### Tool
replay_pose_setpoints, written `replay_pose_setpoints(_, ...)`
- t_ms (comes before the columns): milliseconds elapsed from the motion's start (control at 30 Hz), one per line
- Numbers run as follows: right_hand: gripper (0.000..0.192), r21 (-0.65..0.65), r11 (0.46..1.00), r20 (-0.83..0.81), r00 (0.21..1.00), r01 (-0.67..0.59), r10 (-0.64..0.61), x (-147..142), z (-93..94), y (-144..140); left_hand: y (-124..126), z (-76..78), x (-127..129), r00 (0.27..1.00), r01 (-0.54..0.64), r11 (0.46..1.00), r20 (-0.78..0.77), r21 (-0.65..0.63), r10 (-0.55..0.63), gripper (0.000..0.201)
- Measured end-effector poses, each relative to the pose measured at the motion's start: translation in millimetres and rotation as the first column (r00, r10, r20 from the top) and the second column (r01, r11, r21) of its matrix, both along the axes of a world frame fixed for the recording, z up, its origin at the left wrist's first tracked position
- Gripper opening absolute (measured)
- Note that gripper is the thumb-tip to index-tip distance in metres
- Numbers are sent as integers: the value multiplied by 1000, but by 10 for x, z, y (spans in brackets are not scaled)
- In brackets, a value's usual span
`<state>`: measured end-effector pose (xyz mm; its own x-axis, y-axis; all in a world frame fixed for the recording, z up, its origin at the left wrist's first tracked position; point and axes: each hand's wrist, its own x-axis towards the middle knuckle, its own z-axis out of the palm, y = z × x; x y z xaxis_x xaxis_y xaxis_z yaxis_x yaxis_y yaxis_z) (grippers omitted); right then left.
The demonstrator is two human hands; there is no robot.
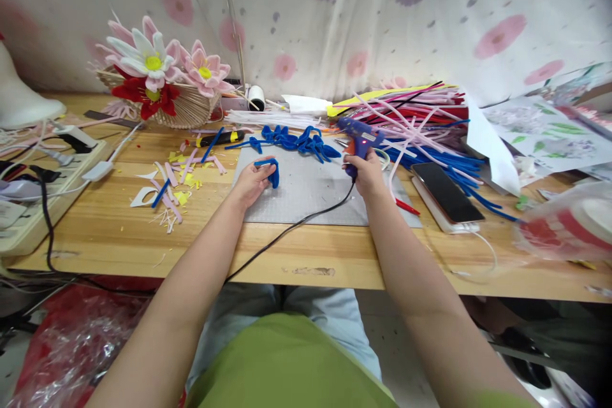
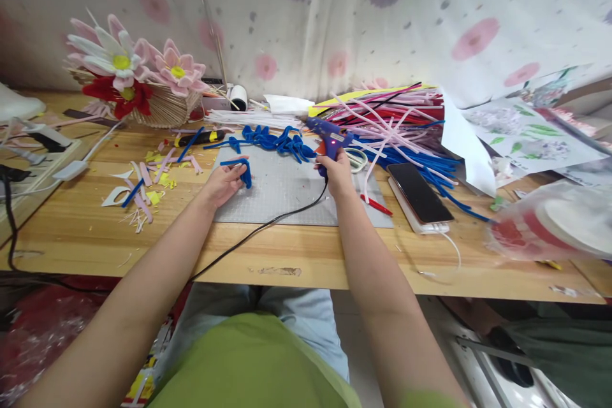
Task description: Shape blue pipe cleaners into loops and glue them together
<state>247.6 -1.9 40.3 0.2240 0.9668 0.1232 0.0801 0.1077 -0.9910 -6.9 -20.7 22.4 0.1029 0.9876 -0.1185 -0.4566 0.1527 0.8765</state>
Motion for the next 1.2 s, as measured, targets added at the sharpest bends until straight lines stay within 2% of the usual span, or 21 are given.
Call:
replay_pose_setpoints(67, 38, 9, 979, -89, 975, -204, 204, -68, 10, -57, -2, -3, -25, 1000, 8, 999, -14, 31, -7, 45)
replay_pose_setpoints(133, 40, -6, 927, -128, 920, -375, 371, -123, 25, -117, -6, 0, -53, 999, 35, 997, -42, 63, -32, 45)
replay_pose_setpoints(200, 40, -53, 875, -130, 872, -481, 471, -172, 24, -155, -8, 5, -79, 995, 67, 993, -81, 98, -59, 46)
replay_pose_setpoints(267, 40, -96, 845, -103, 849, -527, 518, -217, 2, -167, -6, 6, -98, 990, 93, 988, -116, 126, -78, 47)
replay_pose_setpoints(500, 38, -127, 846, 76, 846, -517, 528, -314, -66, -158, 9, -1, -113, 985, 116, 984, -143, 138, -96, 47)
replay_pose_setpoints(833, 38, -144, 850, 77, 851, -506, 519, -317, -62, -150, 8, -12, -132, 979, 153, 977, -159, 146, -130, 48)
replay_pose_setpoints(1200, 38, -150, 833, 78, 834, -532, 546, -331, -76, -136, 11, -42, -135, 982, 126, 978, -163, 164, -99, 48)
